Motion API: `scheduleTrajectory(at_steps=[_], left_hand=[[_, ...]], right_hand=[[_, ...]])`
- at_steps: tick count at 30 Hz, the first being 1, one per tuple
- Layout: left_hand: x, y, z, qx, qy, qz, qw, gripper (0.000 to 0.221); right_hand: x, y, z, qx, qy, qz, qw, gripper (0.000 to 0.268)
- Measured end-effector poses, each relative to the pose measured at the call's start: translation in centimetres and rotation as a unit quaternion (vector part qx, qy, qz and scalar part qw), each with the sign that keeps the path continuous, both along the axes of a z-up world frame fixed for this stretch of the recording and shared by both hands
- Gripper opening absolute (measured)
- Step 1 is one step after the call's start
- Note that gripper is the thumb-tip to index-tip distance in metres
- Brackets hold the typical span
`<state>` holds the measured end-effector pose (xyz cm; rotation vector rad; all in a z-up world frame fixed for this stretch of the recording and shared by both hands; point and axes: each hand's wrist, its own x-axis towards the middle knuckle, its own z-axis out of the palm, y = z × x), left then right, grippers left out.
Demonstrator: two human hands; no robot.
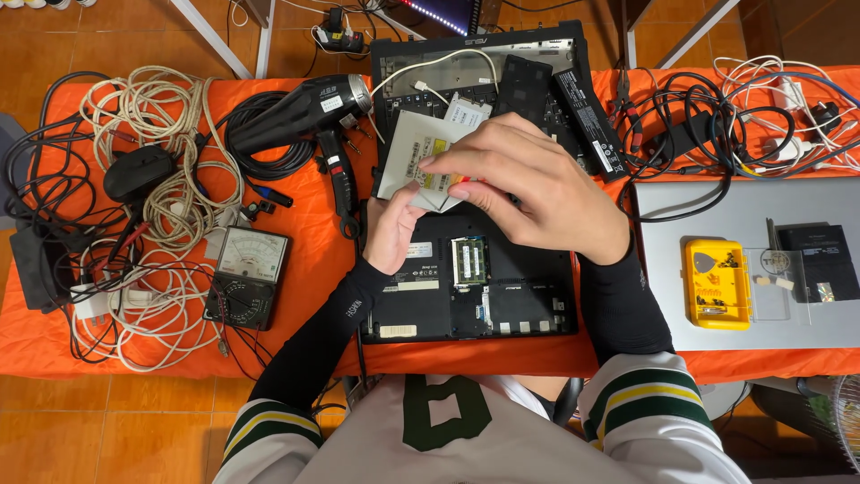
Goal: Disassembling an internal laptop optical drive component and applying heat to it with a hair dryer.
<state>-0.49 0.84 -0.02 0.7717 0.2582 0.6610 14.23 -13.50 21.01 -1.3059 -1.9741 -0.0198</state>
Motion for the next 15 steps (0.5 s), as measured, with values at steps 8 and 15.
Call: scheduleTrajectory(at_steps=[8, 15], left_hand=[[0.0, 0.0, 0.9, -0.006, 0.000, -0.007, 1.000, 0.039], [0.1, 0.1, -0.1, -0.014, -0.001, -0.007, 1.000, 0.040]], right_hand=[[0.3, -0.1, -0.1, 0.012, -0.005, 0.009, 1.000, 0.027], [0.4, -0.1, -0.5, 0.003, -0.006, -0.005, 1.000, 0.024]])
